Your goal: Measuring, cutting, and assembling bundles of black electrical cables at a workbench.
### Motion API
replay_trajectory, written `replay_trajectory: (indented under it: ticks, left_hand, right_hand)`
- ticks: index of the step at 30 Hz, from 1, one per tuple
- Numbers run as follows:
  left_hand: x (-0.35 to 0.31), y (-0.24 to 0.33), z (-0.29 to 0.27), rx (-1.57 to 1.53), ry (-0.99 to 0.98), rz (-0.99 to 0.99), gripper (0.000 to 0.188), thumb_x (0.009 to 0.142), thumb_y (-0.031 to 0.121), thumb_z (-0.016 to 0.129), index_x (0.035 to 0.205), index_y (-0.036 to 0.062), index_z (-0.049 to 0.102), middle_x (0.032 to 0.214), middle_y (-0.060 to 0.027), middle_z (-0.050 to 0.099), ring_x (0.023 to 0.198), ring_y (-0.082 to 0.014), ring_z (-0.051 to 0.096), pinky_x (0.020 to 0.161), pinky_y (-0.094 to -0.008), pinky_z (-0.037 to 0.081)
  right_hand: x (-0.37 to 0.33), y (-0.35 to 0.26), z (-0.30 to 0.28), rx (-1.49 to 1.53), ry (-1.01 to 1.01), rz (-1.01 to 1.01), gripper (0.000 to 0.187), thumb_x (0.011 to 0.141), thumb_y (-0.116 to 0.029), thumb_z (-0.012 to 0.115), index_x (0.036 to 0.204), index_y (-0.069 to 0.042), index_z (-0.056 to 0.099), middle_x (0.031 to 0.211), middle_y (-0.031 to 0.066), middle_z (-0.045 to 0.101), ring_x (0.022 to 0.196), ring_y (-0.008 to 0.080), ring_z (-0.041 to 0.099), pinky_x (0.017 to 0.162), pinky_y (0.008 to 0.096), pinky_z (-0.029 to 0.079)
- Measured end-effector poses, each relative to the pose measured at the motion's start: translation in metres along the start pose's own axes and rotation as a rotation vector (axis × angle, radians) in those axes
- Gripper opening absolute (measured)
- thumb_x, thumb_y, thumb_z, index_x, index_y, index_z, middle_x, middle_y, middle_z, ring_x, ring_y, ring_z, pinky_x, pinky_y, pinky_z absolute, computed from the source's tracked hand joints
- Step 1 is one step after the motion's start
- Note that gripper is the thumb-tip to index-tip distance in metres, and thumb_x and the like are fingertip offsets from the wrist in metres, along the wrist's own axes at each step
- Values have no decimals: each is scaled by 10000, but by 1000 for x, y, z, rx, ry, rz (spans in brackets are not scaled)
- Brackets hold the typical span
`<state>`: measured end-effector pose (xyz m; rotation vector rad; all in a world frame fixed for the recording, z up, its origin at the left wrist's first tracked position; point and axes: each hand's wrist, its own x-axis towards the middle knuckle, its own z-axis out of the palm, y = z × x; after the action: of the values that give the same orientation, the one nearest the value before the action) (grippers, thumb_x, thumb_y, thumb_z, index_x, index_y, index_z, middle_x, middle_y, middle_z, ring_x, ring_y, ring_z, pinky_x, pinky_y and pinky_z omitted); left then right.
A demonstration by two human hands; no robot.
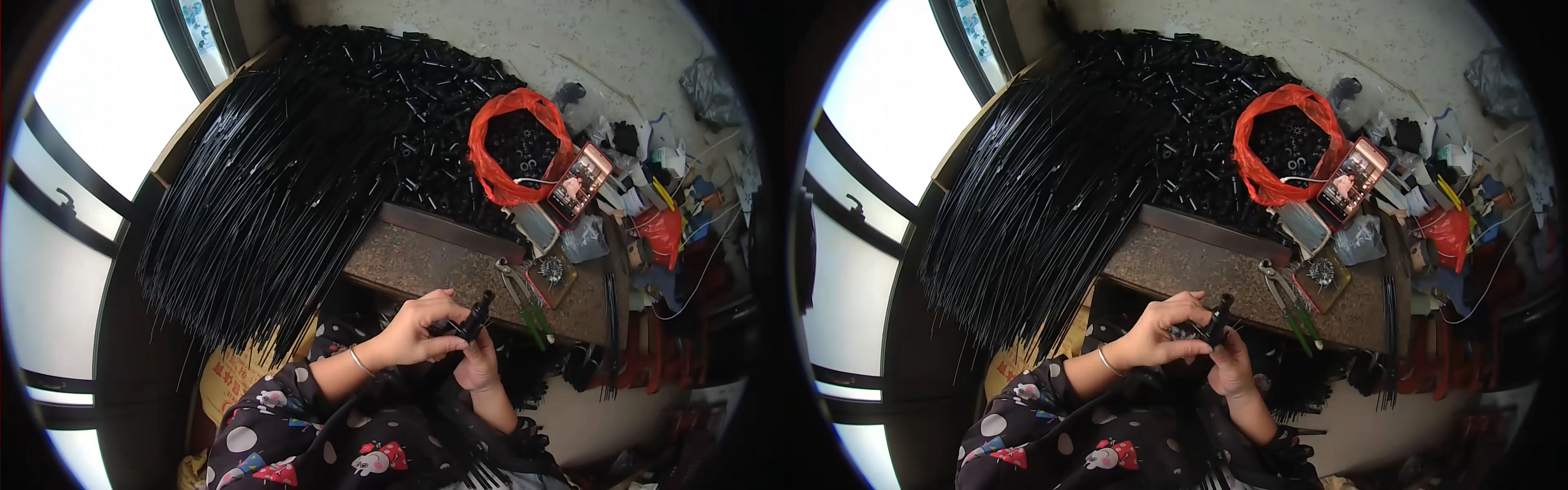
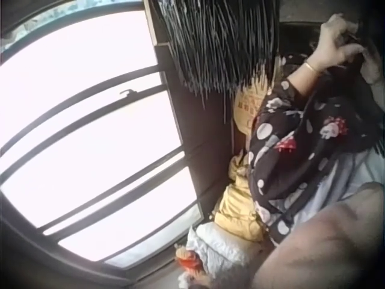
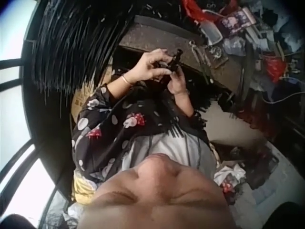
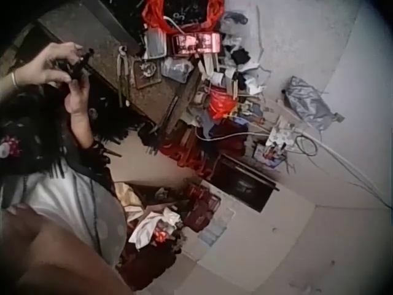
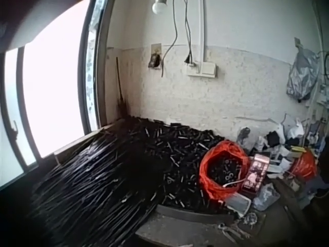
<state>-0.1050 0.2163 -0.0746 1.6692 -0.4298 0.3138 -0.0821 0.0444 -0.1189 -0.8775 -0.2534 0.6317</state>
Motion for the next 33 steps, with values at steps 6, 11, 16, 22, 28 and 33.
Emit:
replay_trajectory:
  ticks: [6, 11, 16, 22, 28, 33]
  left_hand:
    - [-2, -9, 0, -490, 14, -67, 175, 711, 93, 723, 860, 17, 672, 797, -93, 652, 824, -230, 584, 961, -453, 358]
    - [10, -2, -3, -657, -265, 125, 156, 661, 137, 770, 704, 48, 649, 744, -82, 636, 783, -238, 591, 898, -437, 421]
    - [12, 5, 7, -879, -481, 95, 174, 636, 109, 781, 646, 51, 618, 709, -61, 628, 785, -211, 562, 932, -475, 389]
    - [14, -10, 15, -830, 78, -180, 821, 764, 357, 672, 1389, 83, 216, 1268, -162, 442, 1152, -253, 462, 1014, -473, 292]
    - [23, 12, 8, 148, 34, 7, 580, 602, 204, 833, 1078, 8, 565, 906, -72, 609, 800, -143, 580, 722, -272, 468]
    - [14, 15, -4, -162, 72, -188, 283, 650, 31, 778, 887, -3, 626, 863, -52, 636, 795, -132, 596, 704, -267, 478]
  right_hand:
    - [1, 1, -12, 53, -278, 33, 414, 815, -272, 641, 1136, -31, 537, 928, 75, 604, 809, 184, 594, 704, 294, 464]
    - [-11, 7, -21, 80, -478, 94, 353, 746, -39, 679, 1083, -26, 575, 1063, 70, 591, 1040, 190, 547, 905, 359, 422]
    - [-20, 16, -21, 87, -593, 145, 377, 744, -21, 675, 1102, -36, 558, 1032, 62, 601, 1034, 190, 549, 932, 327, 398]
    - [2, -11, 6, 60, 91, -161, 210, 840, -64, 570, 1037, -10, 521, 857, 31, 583, 782, 115, 535, 736, 267, 430]
    - [8, -8, 26, -402, 269, -546, 220, 817, -56, 630, 1018, 5, 565, 911, 18, 596, 766, 55, 546, 666, 208, 442]
    - [7, -29, 30, -706, 100, -510, 215, 767, -33, 670, 959, 32, 598, 872, 60, 631, 795, 122, 598, 680, 237, 468]
